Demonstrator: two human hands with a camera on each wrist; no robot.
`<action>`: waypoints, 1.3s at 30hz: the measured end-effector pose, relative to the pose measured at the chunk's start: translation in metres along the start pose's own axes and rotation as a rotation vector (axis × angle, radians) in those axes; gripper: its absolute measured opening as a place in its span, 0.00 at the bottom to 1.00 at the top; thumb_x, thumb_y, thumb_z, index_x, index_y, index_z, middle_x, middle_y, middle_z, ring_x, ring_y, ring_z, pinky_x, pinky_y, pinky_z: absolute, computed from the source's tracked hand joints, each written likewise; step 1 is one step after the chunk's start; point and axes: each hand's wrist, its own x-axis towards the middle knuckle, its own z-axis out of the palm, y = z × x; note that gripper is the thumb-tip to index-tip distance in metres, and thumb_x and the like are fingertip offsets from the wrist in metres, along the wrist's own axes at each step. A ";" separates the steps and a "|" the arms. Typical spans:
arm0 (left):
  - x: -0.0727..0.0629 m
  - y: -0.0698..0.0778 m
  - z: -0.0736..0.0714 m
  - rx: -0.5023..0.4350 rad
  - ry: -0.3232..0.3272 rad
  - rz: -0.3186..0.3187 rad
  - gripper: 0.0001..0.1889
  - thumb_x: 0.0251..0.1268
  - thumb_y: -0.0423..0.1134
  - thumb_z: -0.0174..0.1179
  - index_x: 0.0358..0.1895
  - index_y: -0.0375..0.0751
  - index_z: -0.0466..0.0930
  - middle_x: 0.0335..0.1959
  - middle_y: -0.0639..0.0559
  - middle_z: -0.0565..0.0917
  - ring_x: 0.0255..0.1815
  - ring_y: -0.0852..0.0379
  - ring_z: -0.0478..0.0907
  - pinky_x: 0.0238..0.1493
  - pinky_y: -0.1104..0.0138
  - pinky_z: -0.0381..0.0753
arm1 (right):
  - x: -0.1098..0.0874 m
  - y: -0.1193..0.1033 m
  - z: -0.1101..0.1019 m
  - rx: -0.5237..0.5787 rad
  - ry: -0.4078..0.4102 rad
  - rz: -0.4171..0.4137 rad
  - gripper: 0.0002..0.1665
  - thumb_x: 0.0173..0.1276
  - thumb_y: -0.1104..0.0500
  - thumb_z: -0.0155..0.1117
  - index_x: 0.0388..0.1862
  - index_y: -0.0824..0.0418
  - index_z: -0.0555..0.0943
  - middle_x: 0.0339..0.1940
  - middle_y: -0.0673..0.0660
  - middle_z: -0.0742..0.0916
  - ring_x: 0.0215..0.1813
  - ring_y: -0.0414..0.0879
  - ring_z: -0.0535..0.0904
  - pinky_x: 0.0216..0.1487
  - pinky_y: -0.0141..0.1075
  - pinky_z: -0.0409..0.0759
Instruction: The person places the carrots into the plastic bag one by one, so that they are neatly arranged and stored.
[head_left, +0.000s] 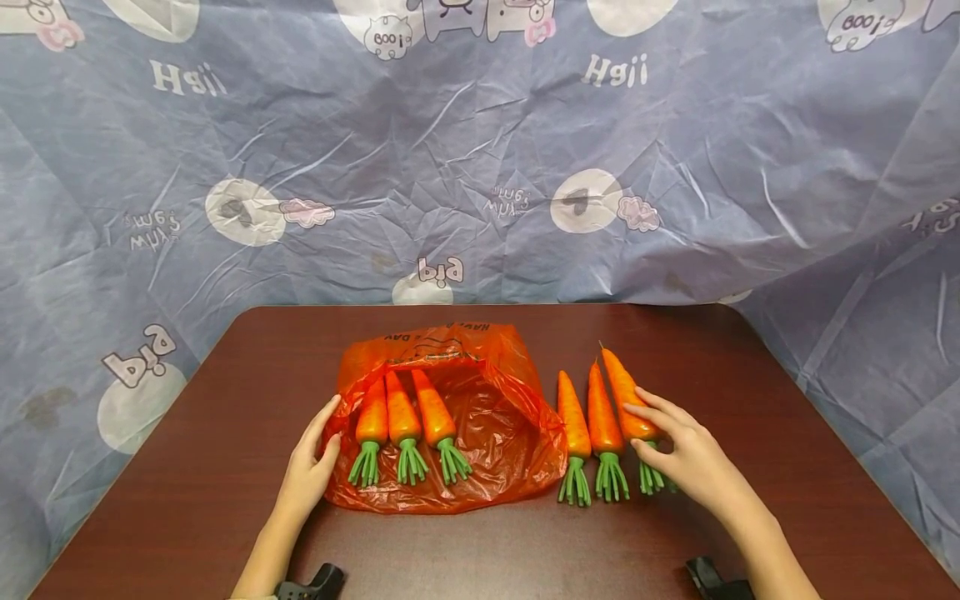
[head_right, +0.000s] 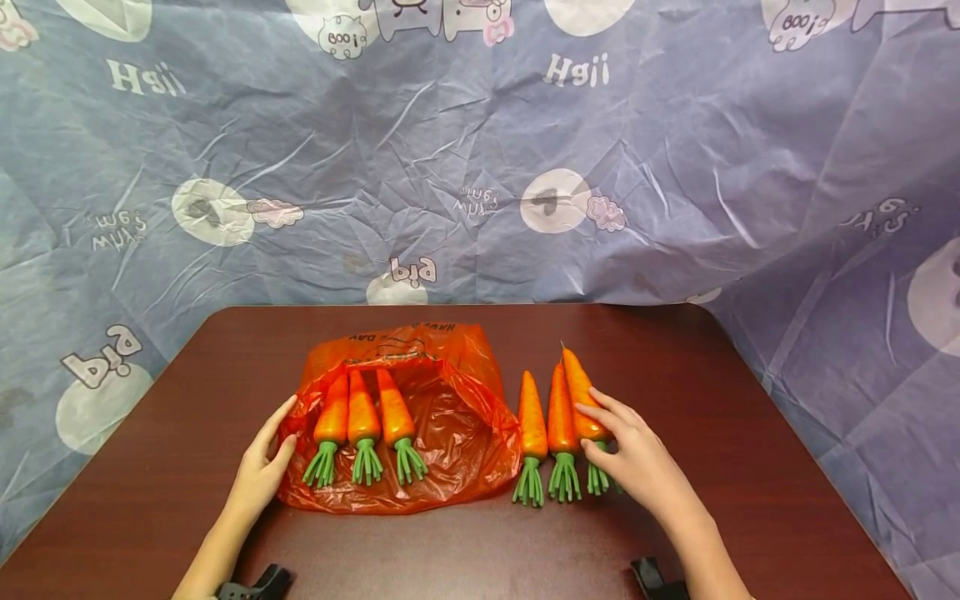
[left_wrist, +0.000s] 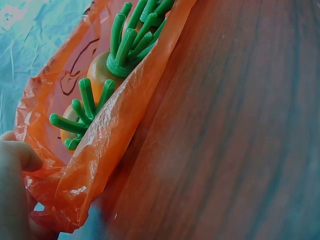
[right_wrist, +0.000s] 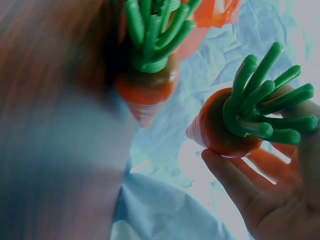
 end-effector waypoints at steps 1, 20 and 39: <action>0.000 0.000 0.000 0.003 0.000 0.000 0.26 0.60 0.21 0.49 0.64 0.31 0.63 0.63 0.32 0.66 0.60 0.88 0.53 0.56 0.92 0.50 | 0.000 -0.002 -0.001 0.006 0.011 -0.013 0.26 0.51 0.62 0.69 0.52 0.56 0.79 0.61 0.58 0.75 0.60 0.54 0.70 0.57 0.19 0.61; 0.000 -0.033 0.005 0.016 0.001 -0.019 0.27 0.62 0.24 0.49 0.66 0.42 0.62 0.65 0.39 0.65 0.61 0.86 0.52 0.57 0.92 0.49 | 0.007 -0.046 -0.001 0.108 0.076 -0.252 0.30 0.44 0.66 0.71 0.51 0.55 0.79 0.59 0.57 0.77 0.61 0.32 0.65 0.53 0.11 0.60; 0.000 -0.036 0.005 0.011 -0.011 -0.049 0.29 0.63 0.27 0.49 0.67 0.51 0.61 0.66 0.42 0.65 0.62 0.85 0.53 0.58 0.91 0.50 | 0.010 -0.085 0.018 0.131 0.025 -0.432 0.30 0.45 0.64 0.69 0.52 0.51 0.78 0.59 0.53 0.77 0.57 0.47 0.74 0.57 0.17 0.64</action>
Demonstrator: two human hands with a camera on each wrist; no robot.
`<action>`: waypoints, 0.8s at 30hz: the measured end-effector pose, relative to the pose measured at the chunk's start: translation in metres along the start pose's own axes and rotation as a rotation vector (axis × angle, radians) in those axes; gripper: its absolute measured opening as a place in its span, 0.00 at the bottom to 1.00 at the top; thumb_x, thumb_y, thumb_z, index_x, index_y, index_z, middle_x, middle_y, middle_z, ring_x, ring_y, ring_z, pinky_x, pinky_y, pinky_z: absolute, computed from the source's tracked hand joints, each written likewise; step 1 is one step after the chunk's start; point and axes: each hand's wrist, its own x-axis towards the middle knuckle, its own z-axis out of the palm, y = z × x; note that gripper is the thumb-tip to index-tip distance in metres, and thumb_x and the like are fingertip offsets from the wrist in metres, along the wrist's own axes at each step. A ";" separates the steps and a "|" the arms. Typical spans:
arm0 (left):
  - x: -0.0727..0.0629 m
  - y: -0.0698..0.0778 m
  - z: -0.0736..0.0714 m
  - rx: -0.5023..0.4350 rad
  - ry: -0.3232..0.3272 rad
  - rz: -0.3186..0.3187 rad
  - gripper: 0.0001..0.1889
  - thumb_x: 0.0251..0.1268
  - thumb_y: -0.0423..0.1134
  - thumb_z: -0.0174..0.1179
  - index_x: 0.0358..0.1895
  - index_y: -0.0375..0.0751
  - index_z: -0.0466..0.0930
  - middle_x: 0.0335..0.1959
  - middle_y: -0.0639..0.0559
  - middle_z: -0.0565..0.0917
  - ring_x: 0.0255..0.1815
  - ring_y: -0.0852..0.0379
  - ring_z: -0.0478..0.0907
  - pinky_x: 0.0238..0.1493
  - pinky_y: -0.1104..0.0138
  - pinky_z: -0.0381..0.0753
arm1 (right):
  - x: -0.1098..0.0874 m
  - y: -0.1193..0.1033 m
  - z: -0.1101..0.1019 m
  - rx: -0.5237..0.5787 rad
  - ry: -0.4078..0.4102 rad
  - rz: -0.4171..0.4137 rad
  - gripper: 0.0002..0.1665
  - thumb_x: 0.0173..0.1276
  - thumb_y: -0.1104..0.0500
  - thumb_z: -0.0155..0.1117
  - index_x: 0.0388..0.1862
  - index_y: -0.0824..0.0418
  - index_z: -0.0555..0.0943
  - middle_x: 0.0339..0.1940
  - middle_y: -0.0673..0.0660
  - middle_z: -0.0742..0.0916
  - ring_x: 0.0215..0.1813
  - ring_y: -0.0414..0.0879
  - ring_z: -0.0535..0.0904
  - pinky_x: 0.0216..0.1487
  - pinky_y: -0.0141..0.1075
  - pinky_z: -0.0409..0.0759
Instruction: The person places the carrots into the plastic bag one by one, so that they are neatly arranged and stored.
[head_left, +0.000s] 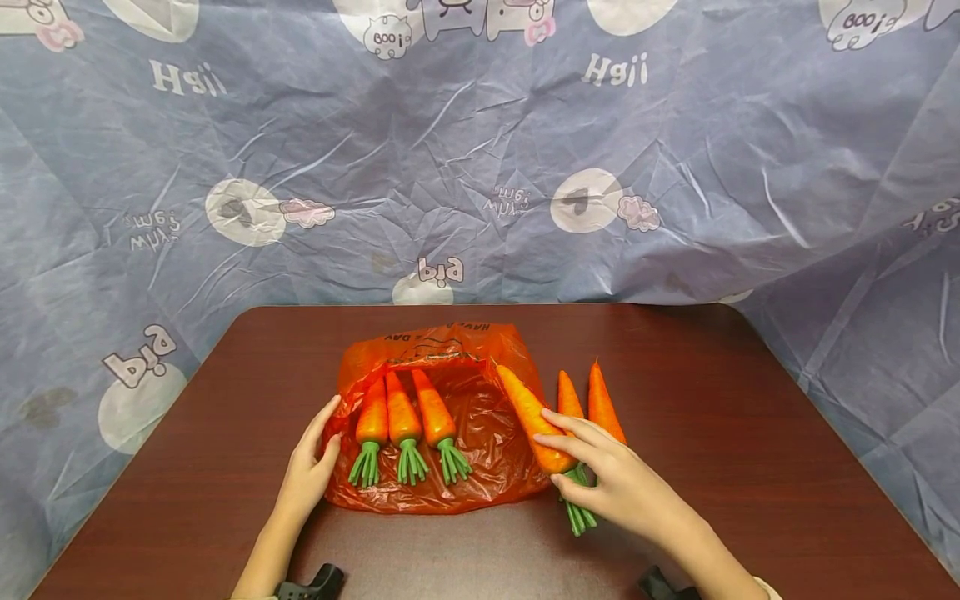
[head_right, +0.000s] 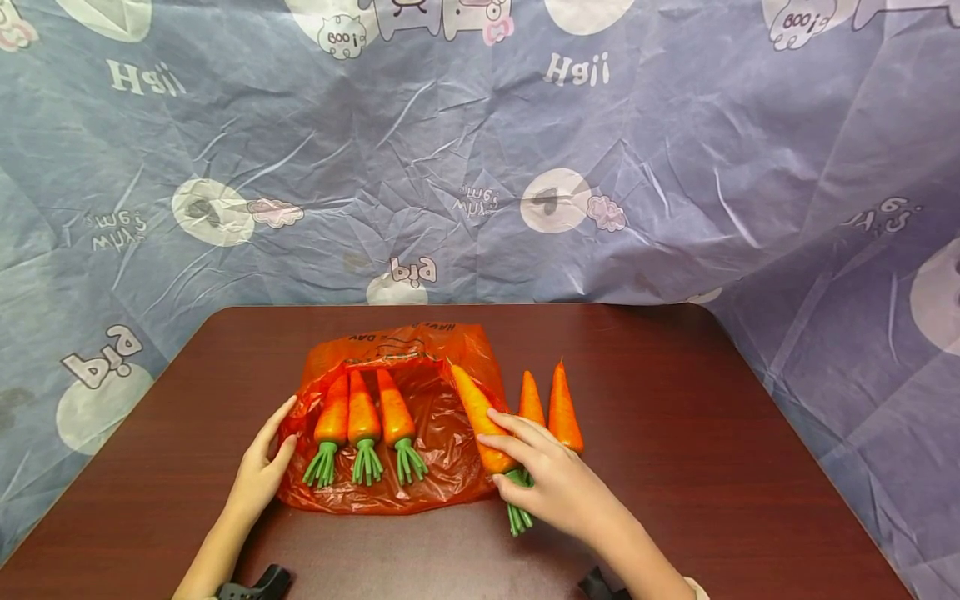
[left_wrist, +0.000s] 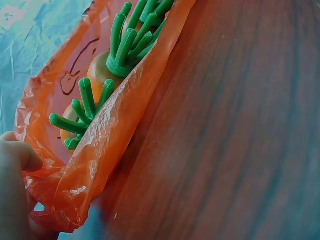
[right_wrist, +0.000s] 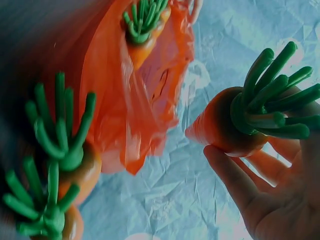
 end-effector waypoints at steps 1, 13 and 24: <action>0.000 0.000 0.000 0.001 0.000 -0.002 0.29 0.63 0.27 0.49 0.67 0.51 0.61 0.66 0.42 0.65 0.62 0.85 0.53 0.58 0.91 0.50 | 0.001 -0.001 0.002 -0.008 -0.015 0.002 0.30 0.45 0.63 0.69 0.52 0.51 0.78 0.59 0.53 0.77 0.57 0.47 0.74 0.56 0.21 0.68; 0.000 0.005 0.000 -0.008 0.007 0.021 0.28 0.63 0.25 0.49 0.66 0.46 0.62 0.65 0.39 0.65 0.61 0.85 0.53 0.58 0.91 0.50 | 0.010 -0.009 0.026 -0.005 -0.167 0.029 0.26 0.51 0.59 0.67 0.53 0.52 0.78 0.61 0.52 0.76 0.59 0.48 0.73 0.49 0.41 0.78; 0.000 0.000 0.001 -0.015 0.003 0.016 0.27 0.64 0.27 0.48 0.66 0.47 0.62 0.66 0.40 0.65 0.61 0.85 0.53 0.57 0.91 0.50 | 0.028 -0.005 0.049 0.025 -0.321 0.181 0.24 0.57 0.55 0.61 0.56 0.51 0.77 0.64 0.51 0.73 0.64 0.48 0.69 0.54 0.45 0.76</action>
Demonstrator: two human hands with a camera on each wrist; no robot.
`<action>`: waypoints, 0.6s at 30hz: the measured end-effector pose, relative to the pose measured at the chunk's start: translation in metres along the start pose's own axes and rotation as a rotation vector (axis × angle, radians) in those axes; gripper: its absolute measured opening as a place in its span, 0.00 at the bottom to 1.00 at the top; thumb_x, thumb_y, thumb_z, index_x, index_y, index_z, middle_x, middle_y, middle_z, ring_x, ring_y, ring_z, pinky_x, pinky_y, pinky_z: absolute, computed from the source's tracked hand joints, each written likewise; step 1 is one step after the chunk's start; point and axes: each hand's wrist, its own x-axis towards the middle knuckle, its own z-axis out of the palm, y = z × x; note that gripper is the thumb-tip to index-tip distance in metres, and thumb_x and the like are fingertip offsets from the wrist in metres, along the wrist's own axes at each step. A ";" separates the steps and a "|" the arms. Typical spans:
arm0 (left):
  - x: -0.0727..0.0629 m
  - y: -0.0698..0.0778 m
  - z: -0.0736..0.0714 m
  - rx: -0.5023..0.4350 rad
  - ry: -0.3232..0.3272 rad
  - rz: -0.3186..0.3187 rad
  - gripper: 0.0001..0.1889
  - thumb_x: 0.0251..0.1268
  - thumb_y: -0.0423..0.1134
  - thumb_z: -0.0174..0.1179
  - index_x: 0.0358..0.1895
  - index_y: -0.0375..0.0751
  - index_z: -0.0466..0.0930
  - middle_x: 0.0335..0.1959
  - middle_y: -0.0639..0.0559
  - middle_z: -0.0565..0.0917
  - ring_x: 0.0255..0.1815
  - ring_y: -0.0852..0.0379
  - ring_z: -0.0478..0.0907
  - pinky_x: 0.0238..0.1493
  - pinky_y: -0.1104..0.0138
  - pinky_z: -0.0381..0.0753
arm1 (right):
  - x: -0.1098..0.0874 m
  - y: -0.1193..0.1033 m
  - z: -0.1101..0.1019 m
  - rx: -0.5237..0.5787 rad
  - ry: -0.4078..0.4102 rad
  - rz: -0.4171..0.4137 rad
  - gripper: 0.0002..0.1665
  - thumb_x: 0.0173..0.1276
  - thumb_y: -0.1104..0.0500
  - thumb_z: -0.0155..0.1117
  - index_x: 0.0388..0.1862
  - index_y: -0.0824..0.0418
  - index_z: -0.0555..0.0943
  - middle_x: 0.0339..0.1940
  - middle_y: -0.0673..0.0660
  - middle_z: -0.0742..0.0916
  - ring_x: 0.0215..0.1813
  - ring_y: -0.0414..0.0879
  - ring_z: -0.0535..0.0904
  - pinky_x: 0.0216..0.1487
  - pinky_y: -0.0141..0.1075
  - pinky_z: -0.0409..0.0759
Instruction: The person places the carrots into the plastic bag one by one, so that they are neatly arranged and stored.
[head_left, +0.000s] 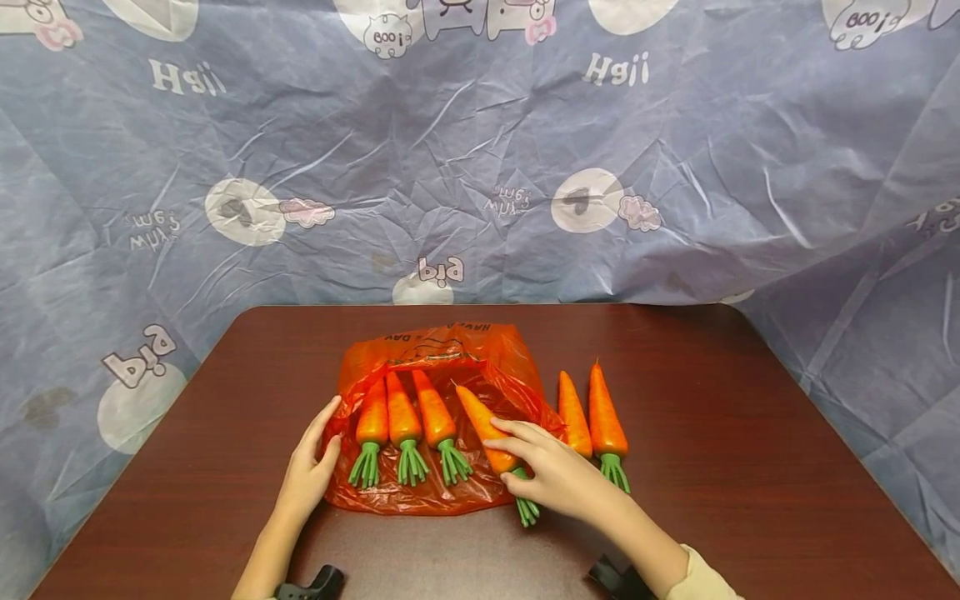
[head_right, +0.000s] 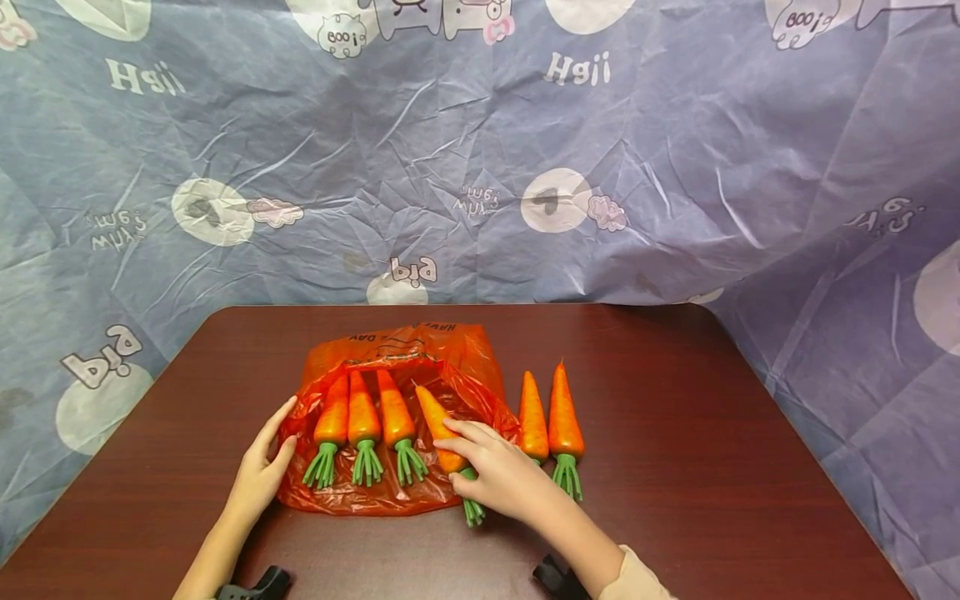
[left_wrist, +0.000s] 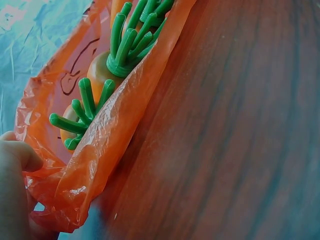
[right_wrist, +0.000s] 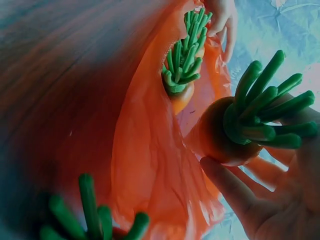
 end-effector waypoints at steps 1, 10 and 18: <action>0.000 0.000 0.000 0.000 -0.002 0.000 0.27 0.64 0.27 0.48 0.66 0.47 0.62 0.66 0.40 0.65 0.61 0.85 0.53 0.57 0.91 0.50 | 0.003 0.000 0.001 0.002 -0.003 0.003 0.24 0.57 0.55 0.61 0.56 0.51 0.77 0.65 0.51 0.73 0.64 0.48 0.69 0.54 0.44 0.76; 0.001 0.018 -0.002 0.007 -0.006 -0.005 0.27 0.62 0.23 0.48 0.66 0.39 0.62 0.65 0.36 0.65 0.60 0.86 0.53 0.56 0.92 0.51 | 0.026 0.003 0.012 -0.006 -0.018 0.008 0.25 0.58 0.56 0.61 0.56 0.53 0.77 0.65 0.52 0.72 0.64 0.49 0.68 0.50 0.42 0.77; -0.001 0.041 -0.006 0.015 0.002 -0.006 0.25 0.61 0.21 0.47 0.63 0.31 0.63 0.63 0.31 0.65 0.59 0.89 0.53 0.55 0.93 0.50 | 0.041 0.005 0.025 -0.024 -0.034 0.002 0.24 0.59 0.58 0.60 0.56 0.54 0.76 0.65 0.55 0.72 0.66 0.52 0.66 0.53 0.45 0.76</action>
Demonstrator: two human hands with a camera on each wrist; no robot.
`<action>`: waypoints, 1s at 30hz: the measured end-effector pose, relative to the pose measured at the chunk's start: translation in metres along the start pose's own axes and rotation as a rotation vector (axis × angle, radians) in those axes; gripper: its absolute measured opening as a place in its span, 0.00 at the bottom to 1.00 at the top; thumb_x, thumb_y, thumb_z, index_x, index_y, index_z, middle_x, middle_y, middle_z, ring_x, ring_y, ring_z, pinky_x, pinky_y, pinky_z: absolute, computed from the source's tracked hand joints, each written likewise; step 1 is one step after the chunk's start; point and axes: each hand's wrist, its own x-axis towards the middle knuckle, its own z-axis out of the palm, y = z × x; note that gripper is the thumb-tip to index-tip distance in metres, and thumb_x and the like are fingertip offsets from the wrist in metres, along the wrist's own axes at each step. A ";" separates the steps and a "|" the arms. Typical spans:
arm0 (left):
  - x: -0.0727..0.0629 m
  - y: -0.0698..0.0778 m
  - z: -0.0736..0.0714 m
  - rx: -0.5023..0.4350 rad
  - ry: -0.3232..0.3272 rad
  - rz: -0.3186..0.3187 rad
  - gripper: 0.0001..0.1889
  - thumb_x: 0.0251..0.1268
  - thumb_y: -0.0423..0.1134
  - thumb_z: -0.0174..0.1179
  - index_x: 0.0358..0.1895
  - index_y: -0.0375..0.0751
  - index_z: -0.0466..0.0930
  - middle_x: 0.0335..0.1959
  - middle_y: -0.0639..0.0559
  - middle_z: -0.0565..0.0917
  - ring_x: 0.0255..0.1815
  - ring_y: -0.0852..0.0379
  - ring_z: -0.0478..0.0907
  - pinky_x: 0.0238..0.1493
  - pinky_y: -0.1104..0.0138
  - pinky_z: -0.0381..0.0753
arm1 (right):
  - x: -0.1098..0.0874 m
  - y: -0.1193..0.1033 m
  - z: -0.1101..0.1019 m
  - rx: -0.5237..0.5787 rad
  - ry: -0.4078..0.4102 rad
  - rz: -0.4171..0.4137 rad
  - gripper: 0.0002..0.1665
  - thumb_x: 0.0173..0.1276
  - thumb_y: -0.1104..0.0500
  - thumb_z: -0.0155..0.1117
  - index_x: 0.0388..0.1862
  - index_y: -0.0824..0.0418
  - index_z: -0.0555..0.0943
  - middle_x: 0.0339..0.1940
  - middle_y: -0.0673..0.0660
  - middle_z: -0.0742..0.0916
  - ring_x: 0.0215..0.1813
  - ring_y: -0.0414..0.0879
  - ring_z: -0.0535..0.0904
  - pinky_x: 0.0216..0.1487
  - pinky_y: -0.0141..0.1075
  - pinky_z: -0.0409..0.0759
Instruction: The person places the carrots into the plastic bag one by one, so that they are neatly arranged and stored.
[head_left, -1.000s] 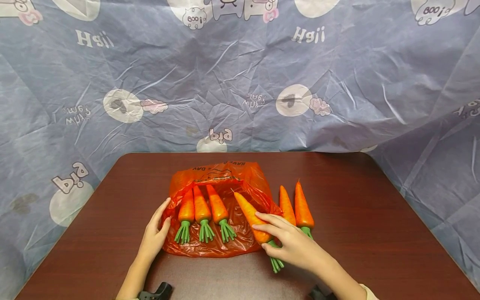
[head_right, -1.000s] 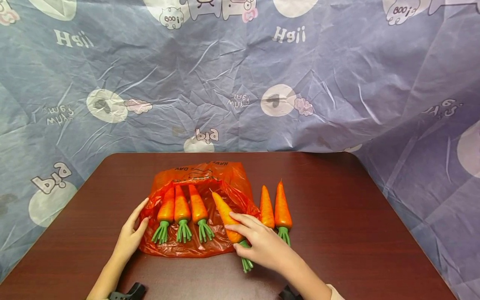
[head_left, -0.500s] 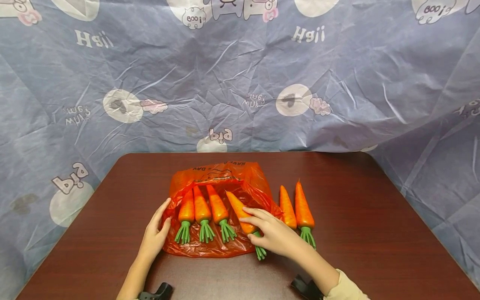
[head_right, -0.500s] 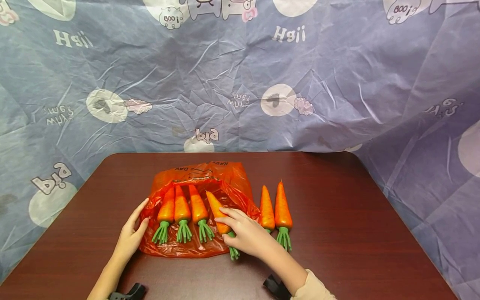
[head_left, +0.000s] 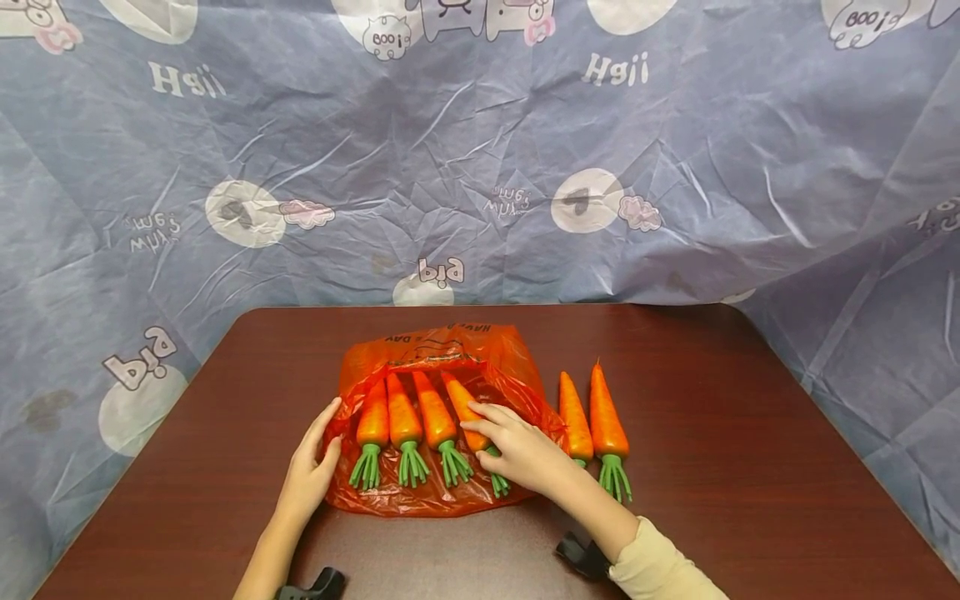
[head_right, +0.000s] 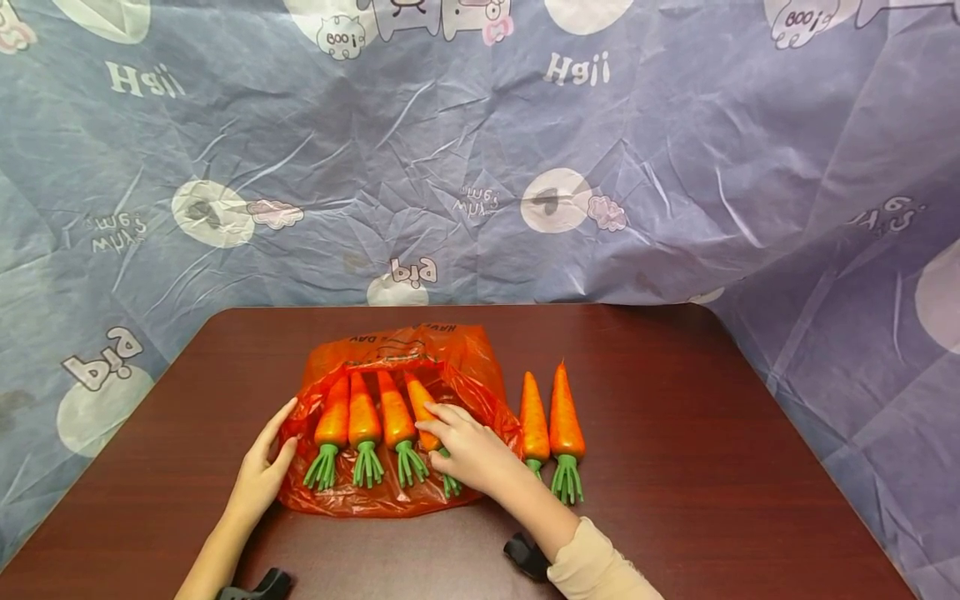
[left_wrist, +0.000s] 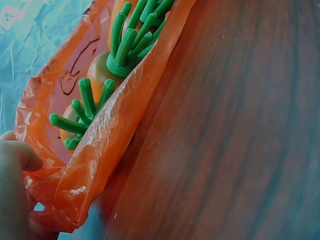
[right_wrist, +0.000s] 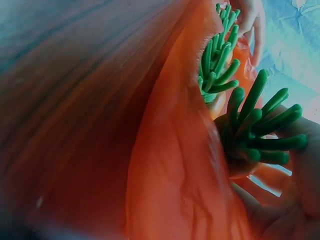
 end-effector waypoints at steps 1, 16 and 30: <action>0.000 0.000 0.000 0.002 0.002 0.001 0.25 0.61 0.21 0.47 0.63 0.31 0.63 0.63 0.32 0.65 0.59 0.89 0.53 0.55 0.93 0.50 | 0.002 0.000 0.002 -0.008 0.008 -0.009 0.24 0.59 0.58 0.60 0.56 0.55 0.76 0.65 0.55 0.72 0.66 0.53 0.66 0.53 0.46 0.76; 0.001 -0.029 0.005 -0.009 0.001 0.021 0.27 0.61 0.22 0.48 0.65 0.37 0.62 0.65 0.36 0.65 0.60 0.87 0.52 0.56 0.92 0.50 | 0.034 0.003 0.020 -0.065 -0.041 0.032 0.24 0.59 0.59 0.60 0.57 0.56 0.76 0.66 0.56 0.71 0.66 0.53 0.66 0.43 0.40 0.79; 0.001 -0.042 0.006 -0.002 -0.001 0.012 0.28 0.62 0.26 0.49 0.66 0.48 0.62 0.65 0.40 0.65 0.62 0.85 0.53 0.58 0.91 0.50 | 0.049 0.007 0.030 -0.100 -0.065 0.080 0.23 0.60 0.59 0.61 0.56 0.56 0.76 0.66 0.55 0.70 0.66 0.51 0.65 0.45 0.41 0.79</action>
